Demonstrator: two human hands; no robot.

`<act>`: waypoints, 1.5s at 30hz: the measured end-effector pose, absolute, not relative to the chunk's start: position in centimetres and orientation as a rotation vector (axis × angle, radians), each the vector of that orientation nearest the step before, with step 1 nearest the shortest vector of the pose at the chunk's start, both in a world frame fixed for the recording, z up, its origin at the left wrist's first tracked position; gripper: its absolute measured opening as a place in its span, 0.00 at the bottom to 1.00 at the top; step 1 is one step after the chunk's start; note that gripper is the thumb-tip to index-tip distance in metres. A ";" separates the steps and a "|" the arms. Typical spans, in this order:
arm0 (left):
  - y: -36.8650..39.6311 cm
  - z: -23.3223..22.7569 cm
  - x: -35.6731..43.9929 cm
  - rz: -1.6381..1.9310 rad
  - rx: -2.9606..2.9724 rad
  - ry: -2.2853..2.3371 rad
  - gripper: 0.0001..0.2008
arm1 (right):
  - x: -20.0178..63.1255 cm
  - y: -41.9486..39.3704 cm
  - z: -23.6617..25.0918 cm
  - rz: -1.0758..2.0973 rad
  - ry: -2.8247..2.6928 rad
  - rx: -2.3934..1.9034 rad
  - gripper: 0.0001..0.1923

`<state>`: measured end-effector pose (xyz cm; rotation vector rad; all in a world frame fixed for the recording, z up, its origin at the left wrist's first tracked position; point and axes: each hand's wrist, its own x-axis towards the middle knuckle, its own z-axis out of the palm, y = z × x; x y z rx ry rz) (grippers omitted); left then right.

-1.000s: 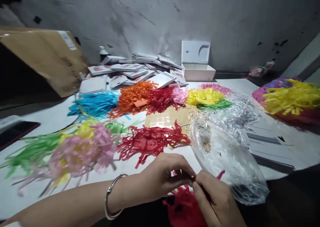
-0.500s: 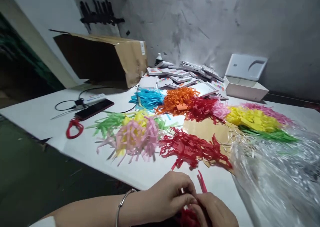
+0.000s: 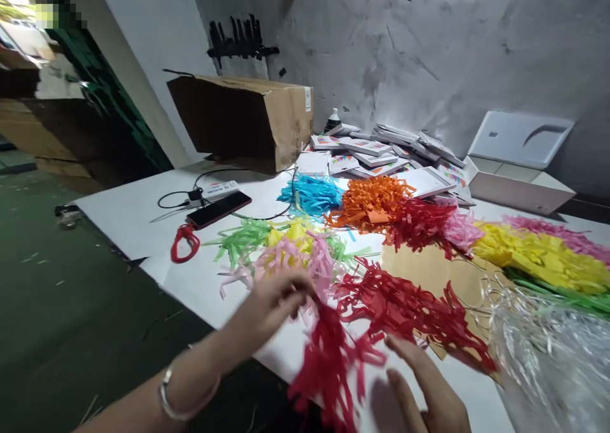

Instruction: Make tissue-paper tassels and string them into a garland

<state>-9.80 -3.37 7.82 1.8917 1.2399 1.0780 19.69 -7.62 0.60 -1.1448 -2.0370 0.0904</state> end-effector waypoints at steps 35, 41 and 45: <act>0.5 3.9 -0.8 0.629 2.961 1.158 0.19 | 20.0 -9.9 0.2 0.009 -2.130 -1.532 0.16; -3.1 1.8 0.7 0.488 2.885 0.739 0.08 | 19.9 -9.1 0.1 -0.007 -2.131 -1.640 0.19; -3.2 1.0 0.2 0.588 2.918 0.815 0.09 | 20.1 -8.3 0.1 -0.044 -2.060 -1.794 0.18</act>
